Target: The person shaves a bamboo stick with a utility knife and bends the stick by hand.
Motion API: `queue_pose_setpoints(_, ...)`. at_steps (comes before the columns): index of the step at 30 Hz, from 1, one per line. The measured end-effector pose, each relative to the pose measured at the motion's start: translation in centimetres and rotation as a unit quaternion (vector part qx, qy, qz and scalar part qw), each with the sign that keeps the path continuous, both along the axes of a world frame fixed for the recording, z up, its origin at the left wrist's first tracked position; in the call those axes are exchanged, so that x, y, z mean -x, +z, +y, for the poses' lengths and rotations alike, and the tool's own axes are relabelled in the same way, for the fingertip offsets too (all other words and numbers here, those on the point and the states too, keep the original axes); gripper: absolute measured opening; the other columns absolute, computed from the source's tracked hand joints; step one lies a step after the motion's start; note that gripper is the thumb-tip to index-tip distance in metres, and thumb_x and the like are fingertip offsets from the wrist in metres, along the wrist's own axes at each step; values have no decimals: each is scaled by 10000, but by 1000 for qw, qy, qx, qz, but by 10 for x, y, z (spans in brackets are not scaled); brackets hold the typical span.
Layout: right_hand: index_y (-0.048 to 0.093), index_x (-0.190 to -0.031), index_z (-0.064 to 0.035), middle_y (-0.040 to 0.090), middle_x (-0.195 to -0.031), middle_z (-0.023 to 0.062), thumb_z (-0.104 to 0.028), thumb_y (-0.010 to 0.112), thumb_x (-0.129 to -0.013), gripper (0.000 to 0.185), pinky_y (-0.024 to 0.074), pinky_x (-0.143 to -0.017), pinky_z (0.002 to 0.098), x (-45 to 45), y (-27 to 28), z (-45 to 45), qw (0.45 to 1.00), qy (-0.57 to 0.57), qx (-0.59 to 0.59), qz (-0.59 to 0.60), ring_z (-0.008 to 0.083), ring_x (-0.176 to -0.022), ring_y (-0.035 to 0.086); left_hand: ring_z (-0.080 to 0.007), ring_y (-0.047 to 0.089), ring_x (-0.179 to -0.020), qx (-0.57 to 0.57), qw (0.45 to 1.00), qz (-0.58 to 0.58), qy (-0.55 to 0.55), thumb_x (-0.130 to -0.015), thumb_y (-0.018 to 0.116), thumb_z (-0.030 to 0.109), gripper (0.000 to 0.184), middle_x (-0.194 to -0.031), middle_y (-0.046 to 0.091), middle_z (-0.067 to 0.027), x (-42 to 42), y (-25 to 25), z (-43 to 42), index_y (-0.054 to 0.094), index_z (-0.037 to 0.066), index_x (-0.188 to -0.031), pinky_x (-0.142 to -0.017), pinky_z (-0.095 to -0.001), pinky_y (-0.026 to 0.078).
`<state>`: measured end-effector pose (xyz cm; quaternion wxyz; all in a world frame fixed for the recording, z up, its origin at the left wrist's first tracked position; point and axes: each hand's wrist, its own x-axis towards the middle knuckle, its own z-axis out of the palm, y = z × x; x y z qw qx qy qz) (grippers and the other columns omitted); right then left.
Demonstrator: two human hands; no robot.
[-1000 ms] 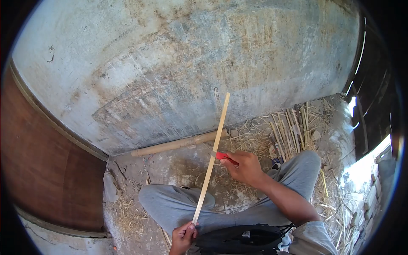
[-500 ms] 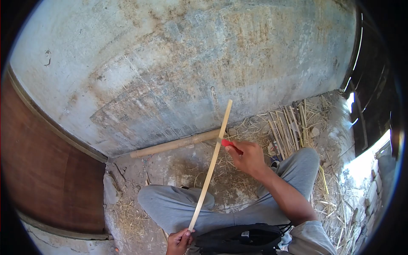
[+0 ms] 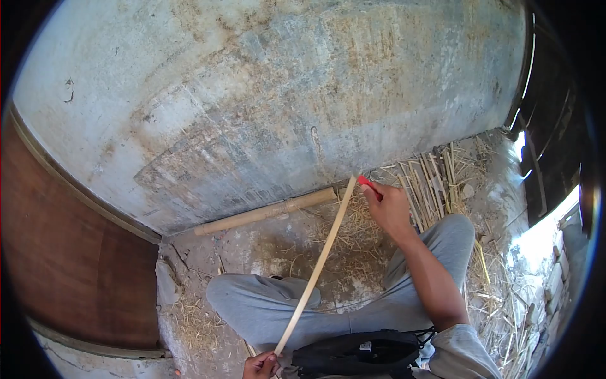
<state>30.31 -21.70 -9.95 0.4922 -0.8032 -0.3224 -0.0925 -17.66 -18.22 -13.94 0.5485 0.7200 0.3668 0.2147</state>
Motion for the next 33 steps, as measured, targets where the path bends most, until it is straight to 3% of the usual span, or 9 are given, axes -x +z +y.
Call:
queue_pose_setpoints(2, 728, -941, -45, 632, -682, 209, -317, 655, -892, 285, 492, -572, 458, -7, -7, -1, 998, -38, 30, 47, 396, -623, 633, -35, 352, -466, -18, 1000, 8, 8, -1024, 524, 339, 343, -558, 435, 42, 8, 3, 7, 639, 52, -875, -434, -225, 274)
queue_pose_setpoints(6, 733, -931, -51, 656, -714, 197, -328, 648, -890, 293, 513, -599, 460, 0, -22, 0, 995, 0, 77, 65, 386, -647, 650, -38, 325, -452, 165, 984, 25, 56, -1024, 517, 352, 342, -552, 413, 46, 5, 30, 9, 634, 62, -885, -424, -225, 241)
queue_pose_setpoints(9, 727, -898, -56, 677, -771, 174, -332, 668, -875, 283, 532, -626, 456, 21, -33, 2, 975, 53, 207, -59, 373, -687, 670, -34, 333, -456, 215, 972, 0, 93, -1023, 519, 333, 319, -574, 431, 47, -21, 45, 4, 633, 57, -909, -421, -223, 243)
queue_pose_setpoints(16, 688, -852, -64, 665, -784, 139, -359, 708, -840, 295, 536, -619, 465, 38, -24, 5, 971, 103, 204, -69, 353, -688, 674, -29, 390, -513, 76, 997, 9, 13, -1017, 538, 341, 324, -613, 463, 61, -39, 12, 12, 647, 51, -922, -468, -213, 308)
queue_pose_setpoints(18, 686, -854, -64, 663, -777, 133, -357, 711, -838, 294, 534, -608, 464, 34, -22, 3, 972, 99, 205, -66, 350, -680, 672, -26, 390, -524, -117, 990, 0, 80, -1014, 544, 341, 318, -615, 456, 67, -47, 0, 13, 632, 67, -881, -465, -216, 307)
queue_pose_setpoints(22, 676, -850, -60, 662, -772, 130, -355, 706, -844, 297, 533, -594, 468, 28, -22, -2, 976, 84, 188, -76, 353, -671, 671, -28, 389, -517, -88, 993, 5, 81, -1016, 540, 337, 317, -616, 443, 65, -42, 3, 22, 629, 62, -886, -454, -222, 301)
queue_pose_setpoints(28, 679, -879, -49, 661, -760, 144, -309, 672, -881, 260, 525, -590, 469, 39, -10, 2, 989, 94, 101, -46, 358, -661, 664, -36, 379, -501, 201, 978, -16, 55, -1013, 538, 359, 341, -667, 490, 55, -59, 24, 14, 664, 53, -934, -445, -233, 299)
queue_pose_setpoints(30, 682, -894, -45, 659, -753, 151, -293, 661, -892, 249, 518, -583, 465, 43, -4, 2, 994, 92, 52, -39, 360, -654, 659, -57, 379, -479, 360, 932, -28, 30, -1054, 447, 272, 316, -652, 471, 5, -66, 33, 16, 607, 3, -1100, -441, -216, 319)
queue_pose_setpoints(33, 688, -920, -44, 654, -739, 160, -277, 655, -902, 236, 503, -569, 450, 47, 9, 0, 992, 111, 52, -24, 358, -643, 651, -55, 369, -466, 377, 925, -24, 44, -1054, 436, 279, 316, -656, 486, 1, -80, 29, 25, 594, 9, -1101, -414, -216, 294)
